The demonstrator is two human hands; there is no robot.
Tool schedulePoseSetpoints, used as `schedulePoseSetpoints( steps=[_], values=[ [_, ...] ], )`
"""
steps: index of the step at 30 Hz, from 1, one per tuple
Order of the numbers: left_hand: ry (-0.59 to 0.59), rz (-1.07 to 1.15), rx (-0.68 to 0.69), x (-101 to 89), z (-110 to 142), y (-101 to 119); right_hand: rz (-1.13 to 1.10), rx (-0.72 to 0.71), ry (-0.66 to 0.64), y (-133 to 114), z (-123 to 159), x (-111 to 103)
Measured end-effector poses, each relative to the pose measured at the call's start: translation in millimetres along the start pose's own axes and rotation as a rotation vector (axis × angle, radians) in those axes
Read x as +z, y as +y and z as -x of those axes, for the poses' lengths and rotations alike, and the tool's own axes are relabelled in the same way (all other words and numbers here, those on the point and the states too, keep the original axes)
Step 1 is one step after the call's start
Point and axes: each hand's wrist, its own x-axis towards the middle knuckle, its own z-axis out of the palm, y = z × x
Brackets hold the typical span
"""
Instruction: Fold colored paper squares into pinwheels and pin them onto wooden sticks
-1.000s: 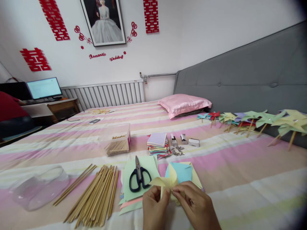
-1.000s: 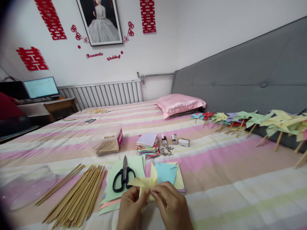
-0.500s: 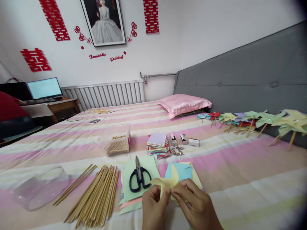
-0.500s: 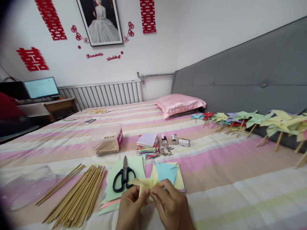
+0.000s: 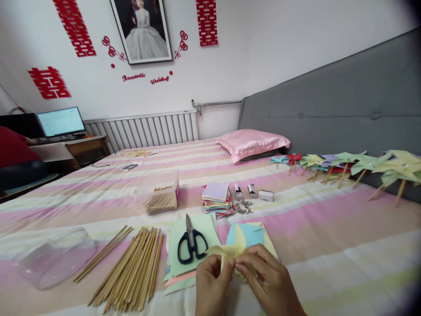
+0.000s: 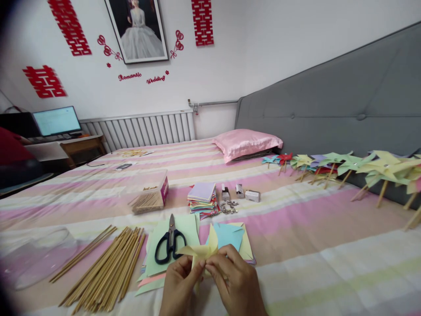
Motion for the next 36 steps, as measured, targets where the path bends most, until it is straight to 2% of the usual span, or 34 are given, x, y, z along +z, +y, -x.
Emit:
schedulePoseSetpoints(
  steps=[7,14,21,36],
  values=[
    [0.016,0.002,0.035,2.0,0.8,0.4,-0.166,0.242,-0.094,-2.6,-4.9,-2.6],
    [0.080,0.016,0.083,6.1,2.8,-2.6,-0.261,0.359,-0.130,-3.7,-6.6,-4.5],
    [0.085,-0.005,0.111,8.8,5.0,0.2,-0.285,0.401,-0.147,-3.8,-9.5,-6.1],
    [0.089,-0.062,0.120,7.7,5.0,0.7,-0.325,0.397,-0.164,-2.3,-8.0,-5.8]
  ],
)
